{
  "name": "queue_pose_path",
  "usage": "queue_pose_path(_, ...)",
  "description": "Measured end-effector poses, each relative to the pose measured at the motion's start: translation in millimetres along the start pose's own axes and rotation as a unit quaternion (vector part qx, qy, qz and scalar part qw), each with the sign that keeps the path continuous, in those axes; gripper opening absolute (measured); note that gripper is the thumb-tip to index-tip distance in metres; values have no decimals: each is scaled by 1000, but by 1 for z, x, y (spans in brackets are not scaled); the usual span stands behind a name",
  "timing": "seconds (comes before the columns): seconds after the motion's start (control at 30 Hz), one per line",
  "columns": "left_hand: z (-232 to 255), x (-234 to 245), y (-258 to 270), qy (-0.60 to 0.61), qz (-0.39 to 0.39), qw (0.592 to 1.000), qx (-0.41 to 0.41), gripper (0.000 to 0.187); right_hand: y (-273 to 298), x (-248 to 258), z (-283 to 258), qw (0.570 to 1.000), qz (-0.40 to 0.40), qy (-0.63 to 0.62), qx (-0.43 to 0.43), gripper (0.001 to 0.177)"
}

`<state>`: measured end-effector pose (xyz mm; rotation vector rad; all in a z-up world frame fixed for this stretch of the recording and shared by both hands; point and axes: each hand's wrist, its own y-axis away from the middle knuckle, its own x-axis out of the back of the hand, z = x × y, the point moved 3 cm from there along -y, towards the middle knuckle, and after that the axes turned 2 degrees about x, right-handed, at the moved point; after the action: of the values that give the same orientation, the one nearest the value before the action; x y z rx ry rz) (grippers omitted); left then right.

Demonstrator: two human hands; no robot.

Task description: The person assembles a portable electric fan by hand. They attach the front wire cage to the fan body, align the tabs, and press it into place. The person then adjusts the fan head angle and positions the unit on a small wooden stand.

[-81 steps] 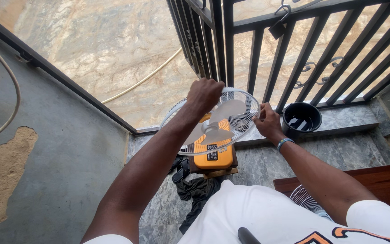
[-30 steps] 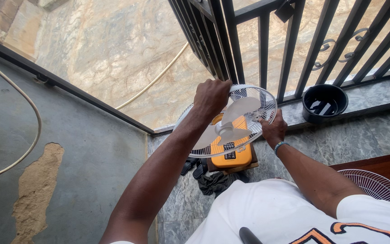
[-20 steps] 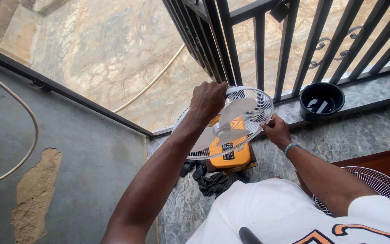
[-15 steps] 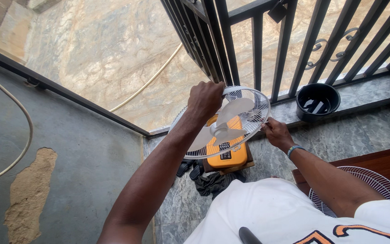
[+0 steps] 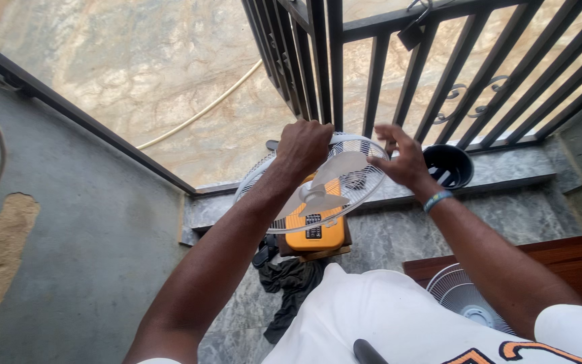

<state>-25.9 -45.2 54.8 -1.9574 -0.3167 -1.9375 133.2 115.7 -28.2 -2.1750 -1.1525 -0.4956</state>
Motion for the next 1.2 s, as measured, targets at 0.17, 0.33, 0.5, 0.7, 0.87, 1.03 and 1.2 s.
queue_pose_path(0.17, 2, 8, 1, 21, -20, 999, 12, 10, -57, 19, -69, 977, -207, 60, 2, 64)
queue_pose_path(0.33, 3, 25, 13, 31, -7, 999, 12, 23, -69, -4, -100, 942, -328, 72, 4, 46)
queue_pose_path(0.5, -1, 44, 25, 91, -58, 993, 39, 37, -65, -11, -101, 944, -321, 67, -32, 45)
queue_pose_path(0.7, -75, 37, 81, 369, -39, 927, 52, 69, -61, -19, -90, 969, -237, 57, 33, 33)
queue_pose_path(0.87, -156, -85, 194, 587, 294, 647, 387, 61, -57, -16, -80, 973, -223, 39, 45, 27)
queue_pose_path(1.03, -111, -267, 298, 490, 35, 542, 682, 46, -52, -5, -92, 974, -217, 24, 66, 25)
queue_pose_path(1.2, -24, -372, 322, 604, 60, 271, 747, 51, -49, -4, -94, 970, -235, 19, 58, 24)
